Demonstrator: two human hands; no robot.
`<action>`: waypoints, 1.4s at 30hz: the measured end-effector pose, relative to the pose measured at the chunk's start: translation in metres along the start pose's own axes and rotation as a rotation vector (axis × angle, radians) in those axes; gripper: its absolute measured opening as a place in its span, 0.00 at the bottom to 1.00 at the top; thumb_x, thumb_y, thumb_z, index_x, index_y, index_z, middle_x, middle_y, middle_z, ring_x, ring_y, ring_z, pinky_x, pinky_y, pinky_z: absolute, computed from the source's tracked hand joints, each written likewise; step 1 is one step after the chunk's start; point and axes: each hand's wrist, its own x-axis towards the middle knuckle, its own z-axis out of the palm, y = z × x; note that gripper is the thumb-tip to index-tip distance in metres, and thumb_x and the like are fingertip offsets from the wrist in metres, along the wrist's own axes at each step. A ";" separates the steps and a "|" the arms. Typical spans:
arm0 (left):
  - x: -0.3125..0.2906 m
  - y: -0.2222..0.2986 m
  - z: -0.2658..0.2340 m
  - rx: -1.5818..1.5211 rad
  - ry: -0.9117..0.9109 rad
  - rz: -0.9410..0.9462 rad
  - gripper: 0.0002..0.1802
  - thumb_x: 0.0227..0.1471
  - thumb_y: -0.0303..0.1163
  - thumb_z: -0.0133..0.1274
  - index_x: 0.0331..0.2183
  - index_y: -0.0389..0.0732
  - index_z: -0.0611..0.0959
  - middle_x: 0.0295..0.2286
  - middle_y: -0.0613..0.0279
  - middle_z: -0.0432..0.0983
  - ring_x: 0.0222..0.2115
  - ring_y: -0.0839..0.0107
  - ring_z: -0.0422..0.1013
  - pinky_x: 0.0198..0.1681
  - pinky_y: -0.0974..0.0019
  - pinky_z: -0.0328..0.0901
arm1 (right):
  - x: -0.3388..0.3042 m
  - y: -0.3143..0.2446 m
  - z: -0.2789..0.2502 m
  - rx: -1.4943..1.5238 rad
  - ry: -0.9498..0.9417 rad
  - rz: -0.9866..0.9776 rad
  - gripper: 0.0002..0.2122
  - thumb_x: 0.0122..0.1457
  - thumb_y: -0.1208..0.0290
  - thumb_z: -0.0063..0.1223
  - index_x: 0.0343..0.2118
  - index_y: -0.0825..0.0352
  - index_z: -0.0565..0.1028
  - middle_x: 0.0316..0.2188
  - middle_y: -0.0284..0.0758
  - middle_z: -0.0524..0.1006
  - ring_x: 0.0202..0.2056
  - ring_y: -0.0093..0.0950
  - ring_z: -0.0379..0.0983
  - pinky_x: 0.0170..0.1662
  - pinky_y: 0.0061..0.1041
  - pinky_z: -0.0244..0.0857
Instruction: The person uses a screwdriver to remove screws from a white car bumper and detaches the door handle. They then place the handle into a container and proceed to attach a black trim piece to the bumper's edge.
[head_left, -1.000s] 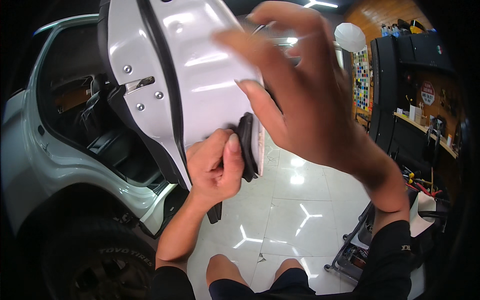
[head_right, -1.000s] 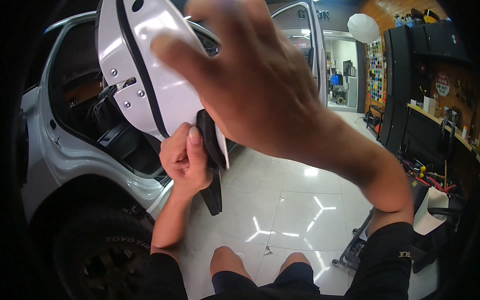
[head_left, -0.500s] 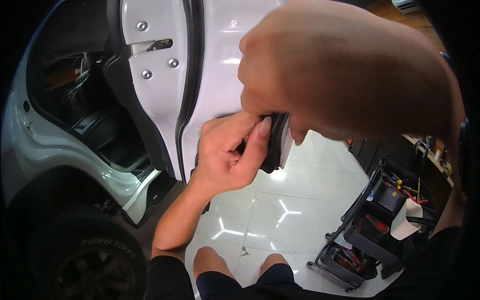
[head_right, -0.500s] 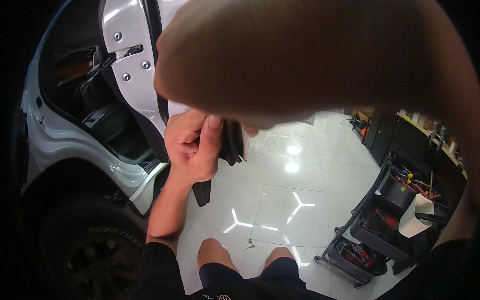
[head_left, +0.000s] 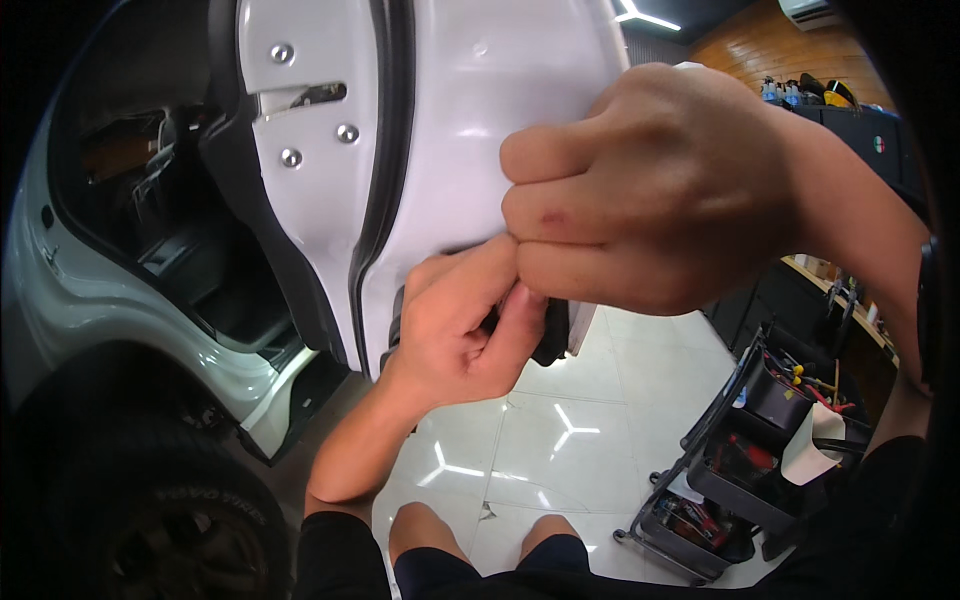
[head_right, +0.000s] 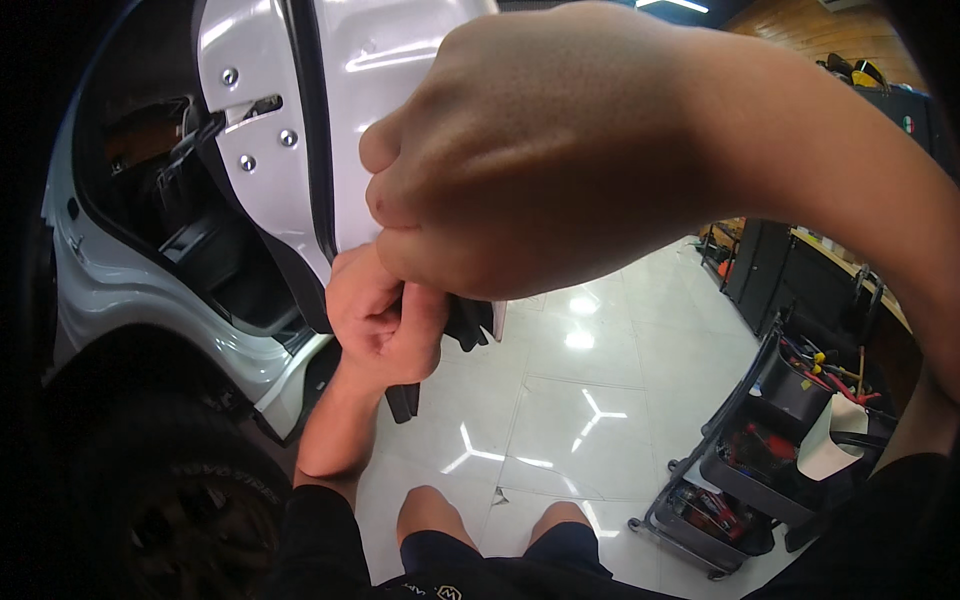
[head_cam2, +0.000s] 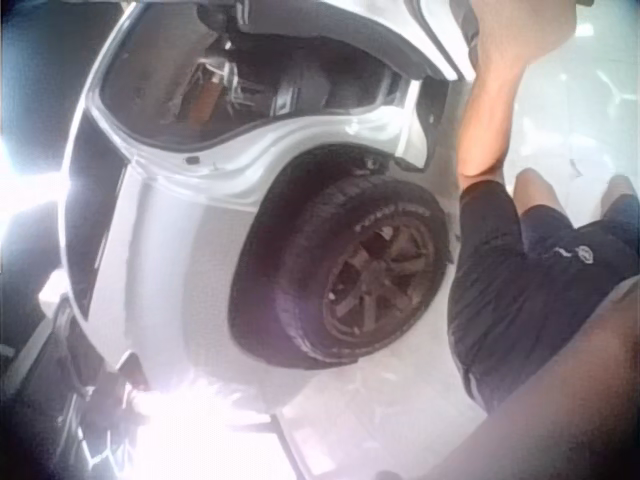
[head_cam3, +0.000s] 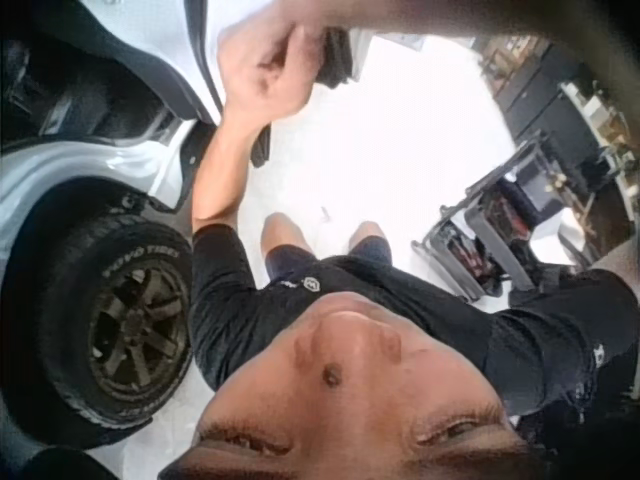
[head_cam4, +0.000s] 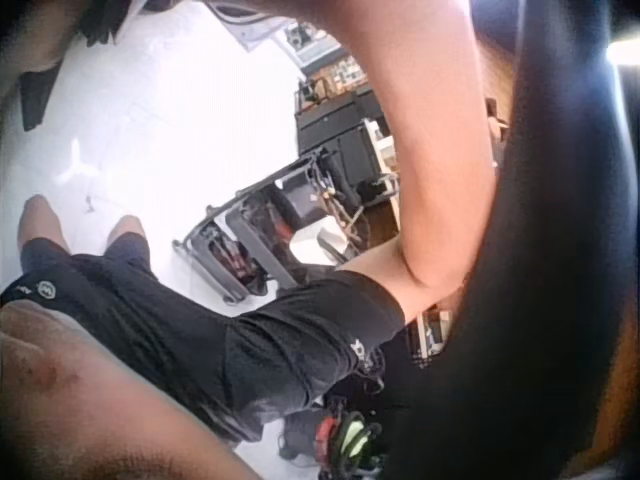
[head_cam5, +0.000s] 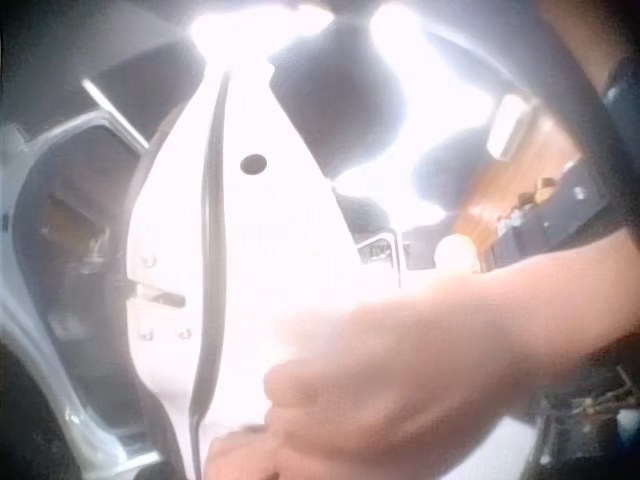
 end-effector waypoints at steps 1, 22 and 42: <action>-0.001 -0.001 0.001 0.012 -0.007 0.009 0.09 0.55 0.20 0.50 0.39 0.32 0.82 0.19 0.58 0.73 0.16 0.67 0.68 0.21 0.69 0.62 | -0.003 0.001 0.001 0.014 0.030 0.002 0.05 0.45 0.68 0.59 0.24 0.60 0.75 0.21 0.26 0.67 0.28 0.21 0.69 0.24 0.22 0.67; -0.075 -0.005 -0.013 0.631 -0.028 -0.168 0.22 0.44 0.31 0.70 0.40 0.33 0.81 0.44 0.44 0.75 0.40 0.41 0.72 0.43 0.52 0.68 | 0.013 -0.001 0.024 0.246 0.257 0.115 0.06 0.52 0.76 0.53 0.33 0.66 0.75 0.31 0.33 0.73 0.34 0.30 0.74 0.32 0.28 0.70; -0.066 0.012 -0.015 0.624 0.030 -0.272 0.18 0.42 0.35 0.72 0.34 0.36 0.85 0.26 0.57 0.77 0.21 0.58 0.71 0.26 0.63 0.66 | 0.023 -0.013 0.037 0.264 0.333 0.163 0.09 0.52 0.78 0.52 0.37 0.68 0.75 0.35 0.37 0.72 0.38 0.33 0.73 0.37 0.30 0.69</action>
